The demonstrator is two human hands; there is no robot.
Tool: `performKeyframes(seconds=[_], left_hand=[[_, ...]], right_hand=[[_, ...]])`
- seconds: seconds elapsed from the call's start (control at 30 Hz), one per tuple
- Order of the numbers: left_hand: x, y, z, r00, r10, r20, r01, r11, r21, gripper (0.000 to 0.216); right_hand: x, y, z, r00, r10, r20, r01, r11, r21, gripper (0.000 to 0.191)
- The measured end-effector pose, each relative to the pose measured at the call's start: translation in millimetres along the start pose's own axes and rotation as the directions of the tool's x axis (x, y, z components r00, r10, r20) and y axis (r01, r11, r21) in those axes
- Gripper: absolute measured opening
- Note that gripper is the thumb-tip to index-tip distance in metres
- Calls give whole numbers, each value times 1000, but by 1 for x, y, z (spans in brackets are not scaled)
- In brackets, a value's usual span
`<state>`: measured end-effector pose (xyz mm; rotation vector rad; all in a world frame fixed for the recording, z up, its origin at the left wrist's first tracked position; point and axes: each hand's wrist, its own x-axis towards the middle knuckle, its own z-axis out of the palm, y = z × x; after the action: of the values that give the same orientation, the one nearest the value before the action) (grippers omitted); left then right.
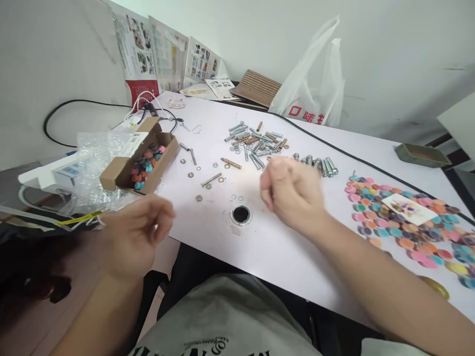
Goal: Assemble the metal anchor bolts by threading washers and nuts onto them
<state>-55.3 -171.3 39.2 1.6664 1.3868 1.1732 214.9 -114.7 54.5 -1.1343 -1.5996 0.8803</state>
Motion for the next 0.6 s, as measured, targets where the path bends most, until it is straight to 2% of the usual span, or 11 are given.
performKeyframes(seconds=[0.07, 0.13, 0.2, 0.27, 0.33, 0.37, 0.47, 0.53, 0.6], left_hand=[[26, -7, 1, 998, -53, -39, 54, 998, 14, 48], [55, -7, 0, 978, -128, -164, 139, 989, 59, 40], [85, -2, -1, 977, -170, -133, 197, 952, 234, 31], [114, 5, 2, 972, -222, -71, 233, 906, 354, 27], [139, 9, 10, 959, -273, 74, 209, 860, 466, 27], [151, 9, 15, 935, -322, 147, 194, 814, 547, 28], [175, 0, 33, 813, -475, 337, 56, 640, 767, 22], [181, -11, 42, 742, -524, 419, -34, 594, 804, 16], [181, -22, 49, 702, -539, 466, -62, 605, 794, 14]], right_hand=[[17, 21, 23, 983, 138, 118, -138, 990, -9, 49], [32, 44, 46, 945, 248, 215, -230, 968, -101, 35], [44, 64, 63, 946, 225, 234, -161, 951, -264, 24], [50, 76, 73, 953, 171, 248, -51, 902, -429, 24], [52, 82, 76, 950, 150, 275, 19, 849, -528, 28], [53, 83, 76, 946, 152, 287, 31, 838, -546, 31], [54, 86, 72, 936, 180, 302, 2, 856, -516, 40], [57, 89, 68, 938, 202, 282, -57, 891, -450, 40], [60, 93, 65, 939, 219, 266, -114, 926, -360, 36]])
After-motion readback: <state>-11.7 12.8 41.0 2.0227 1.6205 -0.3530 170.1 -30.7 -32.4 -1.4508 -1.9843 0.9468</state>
